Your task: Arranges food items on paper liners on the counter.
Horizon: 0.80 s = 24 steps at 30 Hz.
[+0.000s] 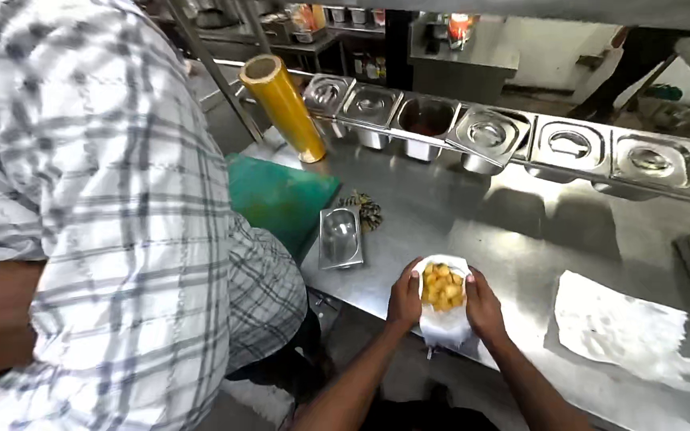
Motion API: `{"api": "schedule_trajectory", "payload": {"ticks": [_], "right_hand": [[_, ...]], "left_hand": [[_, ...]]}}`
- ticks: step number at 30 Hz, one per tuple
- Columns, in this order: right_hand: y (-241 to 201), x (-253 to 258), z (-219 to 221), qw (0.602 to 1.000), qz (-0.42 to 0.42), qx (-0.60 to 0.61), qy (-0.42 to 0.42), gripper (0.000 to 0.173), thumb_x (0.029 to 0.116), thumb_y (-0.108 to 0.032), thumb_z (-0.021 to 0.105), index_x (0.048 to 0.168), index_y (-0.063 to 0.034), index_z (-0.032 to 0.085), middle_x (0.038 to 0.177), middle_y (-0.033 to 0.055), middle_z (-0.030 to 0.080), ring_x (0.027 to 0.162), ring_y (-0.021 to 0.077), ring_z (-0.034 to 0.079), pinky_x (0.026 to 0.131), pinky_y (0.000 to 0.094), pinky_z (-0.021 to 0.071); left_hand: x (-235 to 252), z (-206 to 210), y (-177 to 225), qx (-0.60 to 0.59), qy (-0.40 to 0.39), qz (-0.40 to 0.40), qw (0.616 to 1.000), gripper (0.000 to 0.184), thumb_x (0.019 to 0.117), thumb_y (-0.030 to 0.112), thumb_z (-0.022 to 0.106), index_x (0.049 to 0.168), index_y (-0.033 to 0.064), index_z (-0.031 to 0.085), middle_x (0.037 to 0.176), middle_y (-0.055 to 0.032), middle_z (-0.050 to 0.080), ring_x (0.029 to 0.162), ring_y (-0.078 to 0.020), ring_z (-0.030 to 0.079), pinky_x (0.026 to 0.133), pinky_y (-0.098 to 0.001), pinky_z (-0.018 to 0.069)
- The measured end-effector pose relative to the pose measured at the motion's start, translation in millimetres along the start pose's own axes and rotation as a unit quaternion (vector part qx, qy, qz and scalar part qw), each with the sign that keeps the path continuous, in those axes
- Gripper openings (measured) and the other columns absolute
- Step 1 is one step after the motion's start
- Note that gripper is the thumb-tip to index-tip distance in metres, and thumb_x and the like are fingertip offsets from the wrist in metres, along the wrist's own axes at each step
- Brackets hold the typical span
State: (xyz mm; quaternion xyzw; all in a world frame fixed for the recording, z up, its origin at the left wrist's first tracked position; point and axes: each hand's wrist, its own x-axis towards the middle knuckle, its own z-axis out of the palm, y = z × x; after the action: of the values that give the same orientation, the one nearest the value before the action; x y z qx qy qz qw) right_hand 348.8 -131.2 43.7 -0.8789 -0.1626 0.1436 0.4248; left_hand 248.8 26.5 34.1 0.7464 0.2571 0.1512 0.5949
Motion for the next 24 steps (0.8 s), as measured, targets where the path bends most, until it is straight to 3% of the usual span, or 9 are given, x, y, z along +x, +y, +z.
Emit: {"api": "schedule_trajectory", "payload": {"ticks": [5, 8, 11, 14, 16, 18, 21, 22, 24], "right_hand": [[-5, 6, -9, 0.999, -0.026, -0.038, -0.014, 0.047, 0.1118, -0.033, 0.035, 0.145, -0.0059, 0.054, 0.125, 0.0269, 0.066, 0.115, 0.0472, 0.063, 0.095, 0.0723, 0.045], [-8, 16, -12, 0.998, -0.034, -0.046, -0.033, 0.045, 0.1117, -0.03, 0.038, 0.143, -0.0026, 0.055, 0.123, 0.0311, 0.066, 0.115, 0.0517, 0.062, 0.093, 0.0746, 0.0433], [-7, 20, -10, 0.995, -0.038, -0.056, -0.07, 0.049, 0.1118, -0.038, 0.031, 0.145, -0.0099, 0.054, 0.121, 0.0319, 0.066, 0.113, 0.0557, 0.061, 0.088, 0.0789, 0.0424], [1, 24, -19, 0.998, -0.054, 0.026, 0.004, 0.055, 0.1095, -0.046, 0.033, 0.149, -0.0132, 0.052, 0.138, 0.0272, 0.058, 0.13, 0.0513, 0.052, 0.101, 0.077, 0.0368], [3, 11, -28, 0.993, -0.062, 0.055, 0.089, 0.058, 0.1069, -0.049, 0.036, 0.148, -0.0109, 0.052, 0.143, 0.0257, 0.054, 0.133, 0.0486, 0.048, 0.105, 0.0724, 0.0365], [2, -9, -31, 0.985, -0.11, 0.024, 0.131, 0.059, 0.1062, -0.046, 0.039, 0.147, -0.0054, 0.05, 0.147, 0.0239, 0.051, 0.136, 0.0466, 0.046, 0.107, 0.0697, 0.037], [0, -31, -17, 0.966, -0.208, -0.122, 0.095, 0.07, 0.1028, -0.056, 0.034, 0.15, -0.0052, 0.048, 0.158, 0.0159, 0.043, 0.144, 0.0409, 0.041, 0.11, 0.0687, 0.0357], [2, -30, -11, 0.957, -0.229, -0.16, 0.08, 0.073, 0.1027, -0.06, 0.031, 0.151, -0.0069, 0.048, 0.16, 0.0144, 0.042, 0.144, 0.0404, 0.041, 0.109, 0.0676, 0.0367], [12, -24, -4, 0.955, -0.236, -0.177, 0.028, 0.073, 0.1046, -0.059, 0.027, 0.154, -0.0079, 0.045, 0.163, 0.013, 0.038, 0.144, 0.0389, 0.043, 0.11, 0.064, 0.0387]], "left_hand": [[0, 7, 6, 0.016, 0.013, 0.015, 1.0, 0.044, 0.1125, 0.022, 0.033, 0.151, 0.0079, 0.049, 0.146, -0.0163, 0.057, 0.133, -0.0292, 0.057, 0.113, -0.0521, 0.044], [2, 9, 7, -0.003, 0.045, 0.025, 0.999, 0.044, 0.1098, 0.015, 0.035, 0.15, 0.0029, 0.049, 0.143, -0.0197, 0.059, 0.131, -0.0293, 0.058, 0.113, -0.0492, 0.0445], [-12, 5, 4, -0.005, 0.046, 0.003, 0.999, 0.045, 0.1118, 0.022, 0.033, 0.152, 0.0074, 0.047, 0.144, -0.0174, 0.058, 0.132, -0.0268, 0.058, 0.112, -0.0491, 0.0448], [-27, -3, 22, -0.024, 0.013, -0.035, 0.999, 0.048, 0.1117, 0.034, 0.038, 0.154, 0.0118, 0.044, 0.149, -0.0146, 0.054, 0.131, -0.027, 0.057, 0.109, -0.0513, 0.0474], [-30, -14, 36, -0.021, 0.009, -0.045, 0.999, 0.053, 0.1099, 0.042, 0.041, 0.154, 0.0127, 0.042, 0.149, -0.0134, 0.053, 0.13, -0.0282, 0.056, 0.106, -0.0535, 0.0484], [-18, -20, 45, 0.018, 0.01, 0.023, 1.0, 0.054, 0.1082, 0.042, 0.046, 0.153, 0.0118, 0.044, 0.156, -0.0098, 0.047, 0.14, -0.0261, 0.048, 0.112, -0.0522, 0.0438], [10, -14, 40, 0.151, -0.039, 0.208, 0.966, 0.042, 0.1059, 0.034, 0.048, 0.136, 0.0116, 0.066, 0.157, -0.0113, 0.047, 0.148, -0.0318, 0.038, 0.12, -0.0545, 0.0335], [19, -10, 37, 0.198, -0.072, 0.233, 0.949, 0.041, 0.1064, 0.034, 0.046, 0.136, 0.0158, 0.068, 0.159, -0.0103, 0.045, 0.15, -0.0337, 0.036, 0.12, -0.0571, 0.0325], [18, -5, 29, 0.265, -0.123, 0.213, 0.933, 0.045, 0.1092, 0.035, 0.04, 0.147, 0.018, 0.058, 0.164, -0.0098, 0.038, 0.149, -0.0336, 0.038, 0.117, -0.058, 0.0368]]}}
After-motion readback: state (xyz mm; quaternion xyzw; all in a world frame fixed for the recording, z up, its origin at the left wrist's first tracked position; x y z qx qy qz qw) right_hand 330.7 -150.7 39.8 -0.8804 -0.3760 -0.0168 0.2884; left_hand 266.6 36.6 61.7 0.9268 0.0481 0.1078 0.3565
